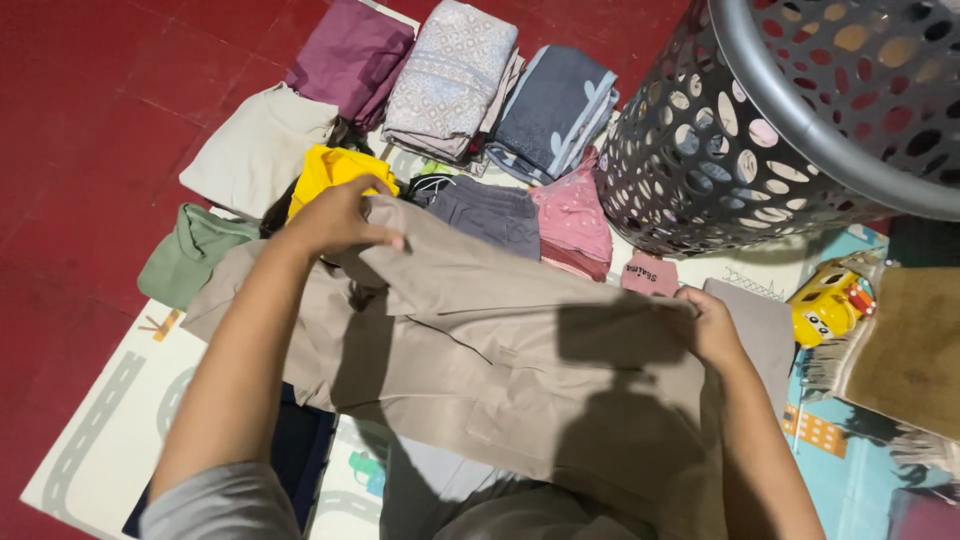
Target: The recorder is folding multiple pieces of clothing and stacking them neatly.
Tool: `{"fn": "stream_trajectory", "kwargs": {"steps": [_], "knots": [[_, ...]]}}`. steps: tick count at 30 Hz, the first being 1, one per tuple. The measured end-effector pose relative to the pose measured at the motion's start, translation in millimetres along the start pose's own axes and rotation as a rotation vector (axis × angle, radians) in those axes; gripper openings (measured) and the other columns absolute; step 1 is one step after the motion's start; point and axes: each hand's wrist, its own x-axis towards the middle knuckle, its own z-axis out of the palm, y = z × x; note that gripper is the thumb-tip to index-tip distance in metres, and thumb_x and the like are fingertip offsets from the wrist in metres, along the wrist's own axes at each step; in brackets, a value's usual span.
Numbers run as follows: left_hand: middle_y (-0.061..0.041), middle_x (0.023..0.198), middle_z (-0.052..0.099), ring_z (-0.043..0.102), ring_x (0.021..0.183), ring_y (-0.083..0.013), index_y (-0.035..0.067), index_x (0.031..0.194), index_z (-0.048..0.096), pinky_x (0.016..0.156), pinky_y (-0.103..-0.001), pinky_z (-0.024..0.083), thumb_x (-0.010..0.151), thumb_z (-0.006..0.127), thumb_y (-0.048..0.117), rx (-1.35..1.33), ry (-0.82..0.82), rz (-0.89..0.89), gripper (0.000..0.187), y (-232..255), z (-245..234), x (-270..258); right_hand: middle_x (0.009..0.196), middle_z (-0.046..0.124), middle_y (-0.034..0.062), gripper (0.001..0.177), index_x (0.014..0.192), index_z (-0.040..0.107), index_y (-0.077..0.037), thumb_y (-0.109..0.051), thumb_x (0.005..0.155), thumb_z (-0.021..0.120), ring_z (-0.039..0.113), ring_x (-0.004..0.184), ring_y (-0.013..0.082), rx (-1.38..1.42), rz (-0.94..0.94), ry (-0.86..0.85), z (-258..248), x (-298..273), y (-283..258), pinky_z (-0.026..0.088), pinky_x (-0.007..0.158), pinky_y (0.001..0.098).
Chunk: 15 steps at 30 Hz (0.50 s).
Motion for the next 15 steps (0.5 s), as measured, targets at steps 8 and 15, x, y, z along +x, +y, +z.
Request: {"fn": "stream_trajectory", "kwargs": {"steps": [8, 15], "knots": [[-0.020, 0.104, 0.071, 0.072, 0.085, -0.0375, 0.010, 0.100, 0.078, 0.067, -0.048, 0.057, 0.087, 0.076, 0.015, 0.882, 0.294, 0.212, 0.014, -11, -38, 77, 0.077, 0.052, -0.0073, 0.030, 0.075, 0.054, -0.007, -0.008, 0.090, 0.080, 0.045, 0.075, 0.0033, 0.060, -0.101, -0.025, -18, -23, 6, 0.040, 0.066, 0.0224], [-0.021, 0.108, 0.067, 0.066, 0.098, -0.0420, 0.010, 0.114, 0.078, 0.086, -0.048, 0.053, 0.087, 0.071, -0.001, 0.337, 0.597, 0.326, 0.029, -51, 10, 131, 0.086, 0.064, -0.0074, 0.008, 0.088, 0.064, -0.008, -0.009, 0.094, 0.069, 0.051, 0.077, 0.0023, 0.116, -0.087, 0.002, 5, -13, 6, 0.042, 0.067, 0.0208]]}}
